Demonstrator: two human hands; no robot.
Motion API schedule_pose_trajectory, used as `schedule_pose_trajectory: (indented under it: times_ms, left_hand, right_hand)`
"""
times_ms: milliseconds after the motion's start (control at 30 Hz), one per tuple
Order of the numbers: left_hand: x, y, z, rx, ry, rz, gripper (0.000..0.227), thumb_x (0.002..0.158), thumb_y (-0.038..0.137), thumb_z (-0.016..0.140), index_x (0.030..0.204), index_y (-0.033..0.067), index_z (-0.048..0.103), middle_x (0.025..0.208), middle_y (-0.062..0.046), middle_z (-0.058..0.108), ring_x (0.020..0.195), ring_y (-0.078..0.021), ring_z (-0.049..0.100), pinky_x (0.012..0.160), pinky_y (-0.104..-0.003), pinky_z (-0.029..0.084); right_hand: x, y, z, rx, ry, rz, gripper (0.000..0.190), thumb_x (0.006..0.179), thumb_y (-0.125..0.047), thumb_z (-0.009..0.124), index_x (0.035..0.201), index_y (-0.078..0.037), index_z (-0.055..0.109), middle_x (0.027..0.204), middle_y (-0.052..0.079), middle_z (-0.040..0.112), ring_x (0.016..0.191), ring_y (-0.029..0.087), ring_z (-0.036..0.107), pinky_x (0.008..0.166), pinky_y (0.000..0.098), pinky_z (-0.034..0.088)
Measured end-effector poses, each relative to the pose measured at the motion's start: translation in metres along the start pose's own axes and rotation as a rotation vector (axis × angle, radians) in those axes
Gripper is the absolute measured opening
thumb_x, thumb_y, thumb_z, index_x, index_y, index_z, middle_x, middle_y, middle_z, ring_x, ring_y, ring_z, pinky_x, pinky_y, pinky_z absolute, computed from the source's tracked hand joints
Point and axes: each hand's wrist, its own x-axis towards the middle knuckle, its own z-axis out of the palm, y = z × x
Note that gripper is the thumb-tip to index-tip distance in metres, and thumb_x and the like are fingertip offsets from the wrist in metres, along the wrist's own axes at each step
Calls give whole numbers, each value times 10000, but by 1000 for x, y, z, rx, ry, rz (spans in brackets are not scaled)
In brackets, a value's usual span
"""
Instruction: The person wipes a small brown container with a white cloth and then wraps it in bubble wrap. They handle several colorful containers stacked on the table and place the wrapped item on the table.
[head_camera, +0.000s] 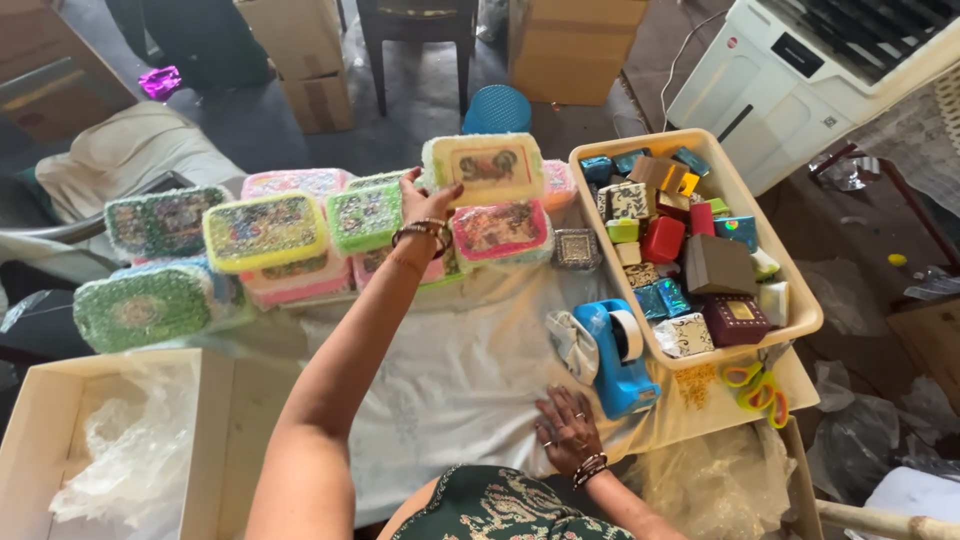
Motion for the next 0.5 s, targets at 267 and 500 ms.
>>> schedule_pose_trajectory:
  times_ms: [267, 500]
  left_hand:
    - [60, -19, 49, 68, 159, -63, 1037, 688, 101, 910, 1501, 146, 267, 1261, -211, 608, 1041, -301, 663, 819, -407, 555]
    - [69, -41, 52, 518, 203, -16, 1088, 719, 130, 866, 1544, 109, 157, 1344, -239, 570, 1254, -357, 587, 1116, -401, 456]
  right_hand:
    - [2, -1, -6, 25, -1, 8, 421, 863, -265, 680, 1265, -141, 655, 1472, 128, 523, 1400, 333, 447, 1179, 548, 257]
    - [0, -2, -7, 59, -22, 23, 449, 845, -243, 684, 1275, -118, 648, 1461, 143, 530, 1400, 351, 440, 1183, 557, 248]
